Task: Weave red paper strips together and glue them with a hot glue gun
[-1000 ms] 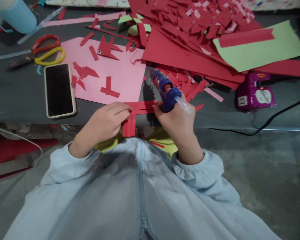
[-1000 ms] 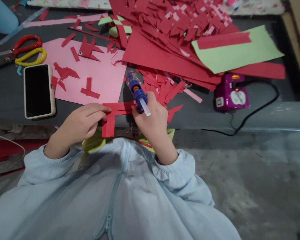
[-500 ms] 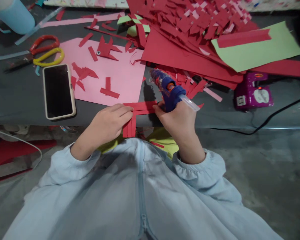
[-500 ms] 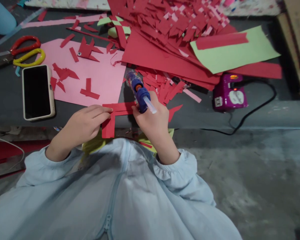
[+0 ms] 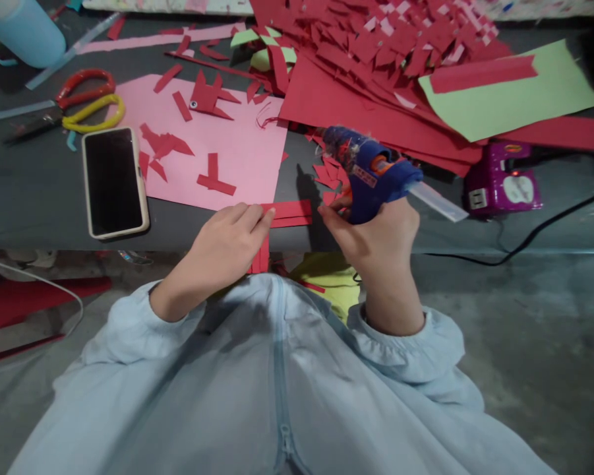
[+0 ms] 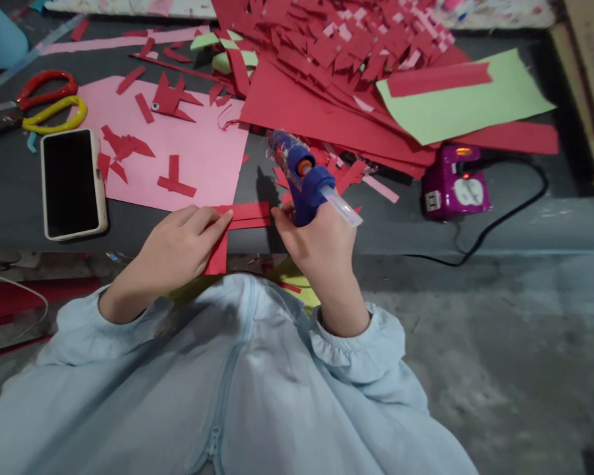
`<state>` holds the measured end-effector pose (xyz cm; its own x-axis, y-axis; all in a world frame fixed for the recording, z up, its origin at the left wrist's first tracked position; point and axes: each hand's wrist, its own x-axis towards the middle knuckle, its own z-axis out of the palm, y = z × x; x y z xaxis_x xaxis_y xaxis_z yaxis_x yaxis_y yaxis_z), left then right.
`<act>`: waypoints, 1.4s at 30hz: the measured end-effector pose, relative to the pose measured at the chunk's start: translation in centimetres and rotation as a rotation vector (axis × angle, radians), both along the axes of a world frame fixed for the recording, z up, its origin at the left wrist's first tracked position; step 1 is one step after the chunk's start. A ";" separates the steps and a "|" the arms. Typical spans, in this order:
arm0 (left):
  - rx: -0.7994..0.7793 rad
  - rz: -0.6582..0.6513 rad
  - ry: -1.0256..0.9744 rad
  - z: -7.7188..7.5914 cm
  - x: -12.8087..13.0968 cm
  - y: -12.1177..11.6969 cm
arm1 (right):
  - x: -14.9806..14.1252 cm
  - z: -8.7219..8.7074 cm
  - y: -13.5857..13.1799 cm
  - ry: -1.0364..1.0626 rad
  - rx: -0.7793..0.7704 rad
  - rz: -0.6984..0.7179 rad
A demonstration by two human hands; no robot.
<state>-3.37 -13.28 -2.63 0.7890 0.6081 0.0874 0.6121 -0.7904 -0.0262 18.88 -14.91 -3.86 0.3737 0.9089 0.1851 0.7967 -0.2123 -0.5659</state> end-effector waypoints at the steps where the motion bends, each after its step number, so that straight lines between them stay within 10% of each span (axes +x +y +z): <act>1: 0.003 0.005 0.010 0.0 0.2 -0.1 | 0.0 0.1 0.0 0.005 0.006 -0.018; 42: 0.131 0.201 -0.008 -0.3 2.7 -1.9 | -0.6 -1.7 -0.1 -0.107 0.060 0.130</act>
